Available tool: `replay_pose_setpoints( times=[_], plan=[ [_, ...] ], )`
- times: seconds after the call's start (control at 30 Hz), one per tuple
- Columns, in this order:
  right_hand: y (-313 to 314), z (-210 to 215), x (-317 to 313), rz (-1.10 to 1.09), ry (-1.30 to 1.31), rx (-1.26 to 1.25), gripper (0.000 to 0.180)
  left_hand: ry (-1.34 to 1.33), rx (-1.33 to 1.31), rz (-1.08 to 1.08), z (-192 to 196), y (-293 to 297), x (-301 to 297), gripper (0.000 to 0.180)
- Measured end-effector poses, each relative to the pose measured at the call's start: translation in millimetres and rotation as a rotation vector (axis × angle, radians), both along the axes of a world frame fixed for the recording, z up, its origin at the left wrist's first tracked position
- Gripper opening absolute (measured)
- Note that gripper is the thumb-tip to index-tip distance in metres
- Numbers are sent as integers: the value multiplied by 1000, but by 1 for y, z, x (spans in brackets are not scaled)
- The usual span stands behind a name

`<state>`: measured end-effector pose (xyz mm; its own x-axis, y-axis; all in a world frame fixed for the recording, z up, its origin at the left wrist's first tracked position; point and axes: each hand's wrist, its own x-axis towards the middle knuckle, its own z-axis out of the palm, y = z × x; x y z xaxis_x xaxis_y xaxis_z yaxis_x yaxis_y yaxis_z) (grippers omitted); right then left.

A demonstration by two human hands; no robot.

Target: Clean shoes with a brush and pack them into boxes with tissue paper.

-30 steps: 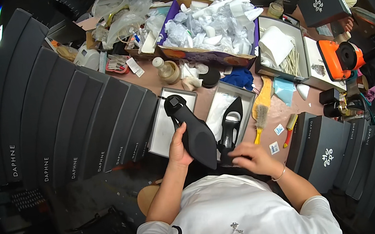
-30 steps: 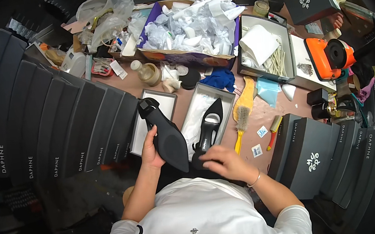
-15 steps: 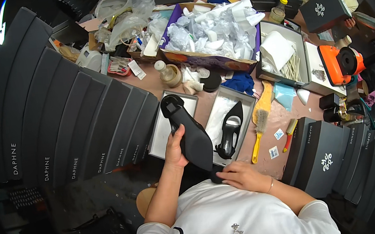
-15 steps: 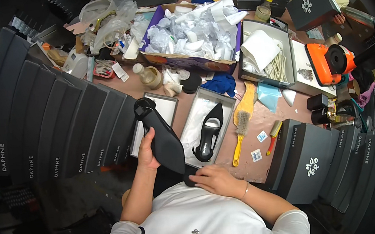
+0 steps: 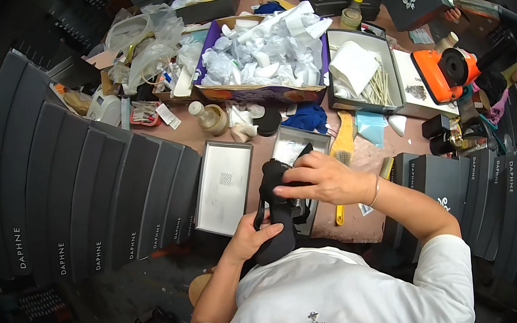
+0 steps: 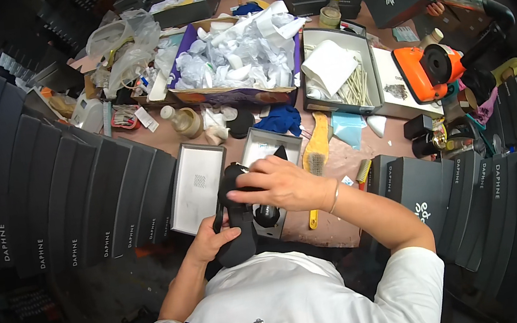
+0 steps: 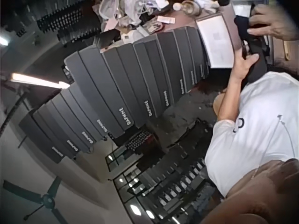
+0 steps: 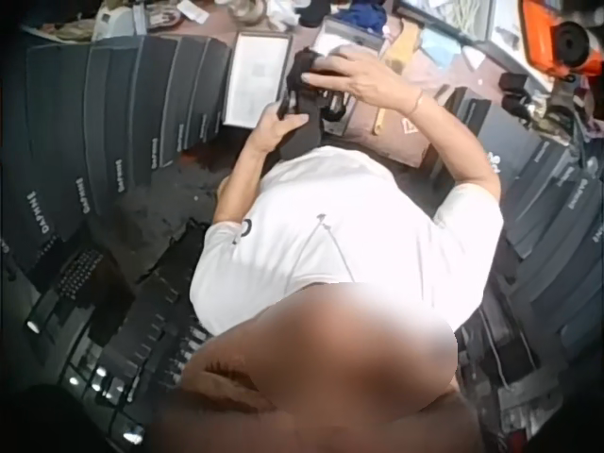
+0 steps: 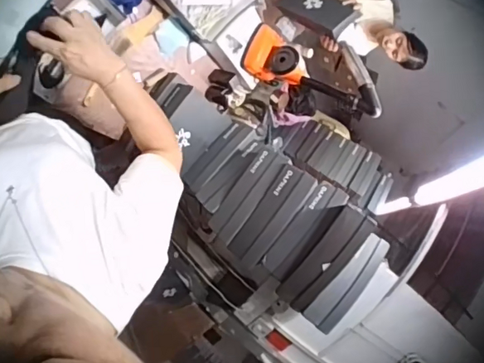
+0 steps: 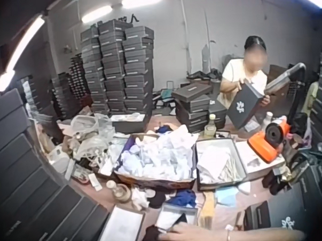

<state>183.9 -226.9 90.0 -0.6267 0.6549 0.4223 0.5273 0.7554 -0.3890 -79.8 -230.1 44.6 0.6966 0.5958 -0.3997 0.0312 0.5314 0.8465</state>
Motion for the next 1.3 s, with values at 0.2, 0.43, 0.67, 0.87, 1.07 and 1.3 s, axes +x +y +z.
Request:
replay_pose_setpoints(
  times=[0.2, 0.43, 0.67, 0.87, 1.07, 1.3],
  plan=[
    [-35, -48, -5, -432, 336, -106, 54, -132, -102, 215, -23, -3, -13, 26],
    [-36, -47, -62, -359, 325, -86, 53, 59, 51, 72, -25, -4, -21, 25],
    [-85, -93, -36, -384, 286, -480, 43, -44, -36, 224, -19, 10, -35, 17],
    [-67, -78, 2, -747, 556, -539, 31, 667, 590, 220, -58, 42, -54, 60],
    [-92, -94, 12, -795, 637, -692, 30, 539, 1295, -535, -48, 9, 35, 65],
    [-101, -95, 19, -942, 774, -558, 28, 7, 225, 69, -51, 60, 63, 16]
  ],
)
